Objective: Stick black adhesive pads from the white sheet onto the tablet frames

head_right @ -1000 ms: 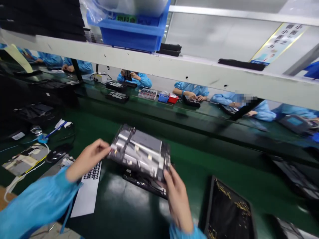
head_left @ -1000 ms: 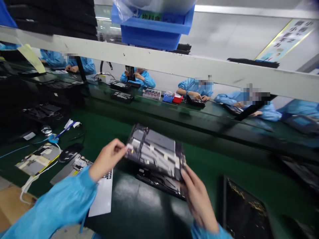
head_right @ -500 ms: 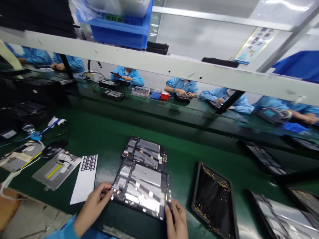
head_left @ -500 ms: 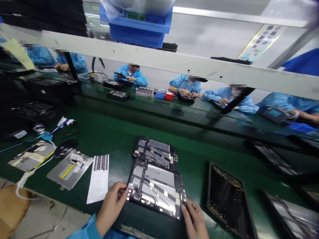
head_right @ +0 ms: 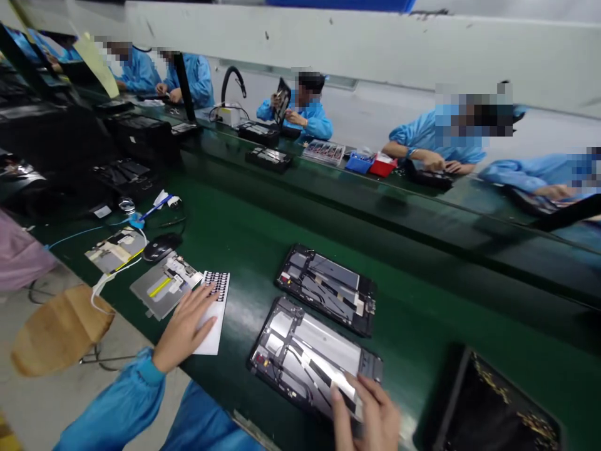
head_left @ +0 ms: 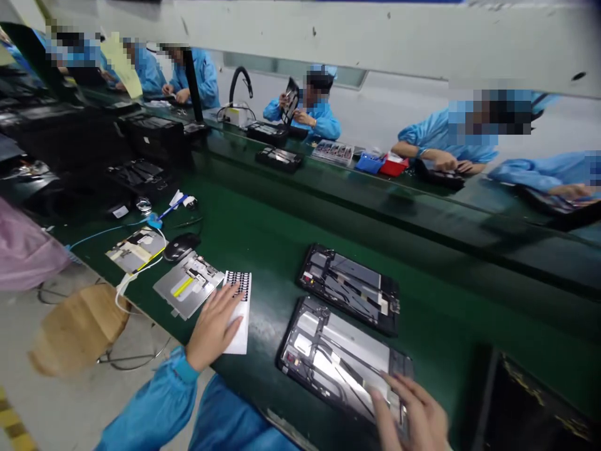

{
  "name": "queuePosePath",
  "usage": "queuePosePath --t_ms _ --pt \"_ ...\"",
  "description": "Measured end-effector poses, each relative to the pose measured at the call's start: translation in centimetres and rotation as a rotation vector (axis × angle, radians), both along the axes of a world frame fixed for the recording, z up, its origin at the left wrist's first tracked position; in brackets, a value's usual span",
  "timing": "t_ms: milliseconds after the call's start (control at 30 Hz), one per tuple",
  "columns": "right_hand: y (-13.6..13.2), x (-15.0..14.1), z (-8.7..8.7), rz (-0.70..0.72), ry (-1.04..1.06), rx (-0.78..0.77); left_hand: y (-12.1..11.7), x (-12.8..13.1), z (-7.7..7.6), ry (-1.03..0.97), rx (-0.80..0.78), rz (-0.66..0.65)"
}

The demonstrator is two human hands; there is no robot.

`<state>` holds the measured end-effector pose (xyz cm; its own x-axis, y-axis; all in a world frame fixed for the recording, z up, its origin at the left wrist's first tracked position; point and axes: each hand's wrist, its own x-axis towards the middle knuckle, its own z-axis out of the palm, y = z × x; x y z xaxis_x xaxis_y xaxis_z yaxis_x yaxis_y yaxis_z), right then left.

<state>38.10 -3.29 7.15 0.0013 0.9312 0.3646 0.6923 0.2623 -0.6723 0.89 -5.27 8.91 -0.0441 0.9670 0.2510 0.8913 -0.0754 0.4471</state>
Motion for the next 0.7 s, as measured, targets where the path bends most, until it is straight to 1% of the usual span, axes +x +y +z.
queuePosePath --t_ms 67,133,200,267,333,400,467,533,600,667,700 --pt "1.6 -3.9 2.6 0.213 0.013 0.005 0.7 -0.9 -0.7 0.059 -0.031 -0.046" --pt "3.2 -7.9 4.4 0.479 -0.003 -0.032 0.9 -0.3 -1.4 0.054 -0.054 -0.091" --pt "4.8 -11.8 5.0 0.673 -0.072 -0.060 0.7 0.8 -1.9 0.042 -0.059 -0.106" --pt "6.4 -14.9 4.5 0.767 -0.191 -0.084 0.6 1.7 -2.1 0.031 -0.057 -0.104" --pt "7.7 -17.2 3.5 0.791 -0.316 -0.106 0.5 1.9 -2.2 0.023 -0.055 -0.104" --pt "8.5 -18.7 2.2 0.779 -0.410 -0.114 0.6 1.8 -2.2 0.019 -0.050 -0.108" --pt "9.0 -19.6 1.2 0.764 -0.455 -0.115 0.7 1.6 -2.3 0.022 -0.047 -0.113" --pt "9.1 -20.2 0.8 0.760 -0.462 -0.118 0.8 1.6 -2.3 0.034 -0.047 -0.119" --pt "9.1 -20.4 1.3 0.756 -0.462 -0.125 0.9 1.5 -2.5 0.044 -0.048 -0.119" --pt "9.1 -19.8 2.6 0.768 -0.398 -0.133 1.1 1.4 -2.6 0.041 -0.045 -0.112" --pt "9.0 -18.9 3.5 0.773 -0.315 -0.142 1.2 1.3 -2.7 0.035 -0.040 -0.108"
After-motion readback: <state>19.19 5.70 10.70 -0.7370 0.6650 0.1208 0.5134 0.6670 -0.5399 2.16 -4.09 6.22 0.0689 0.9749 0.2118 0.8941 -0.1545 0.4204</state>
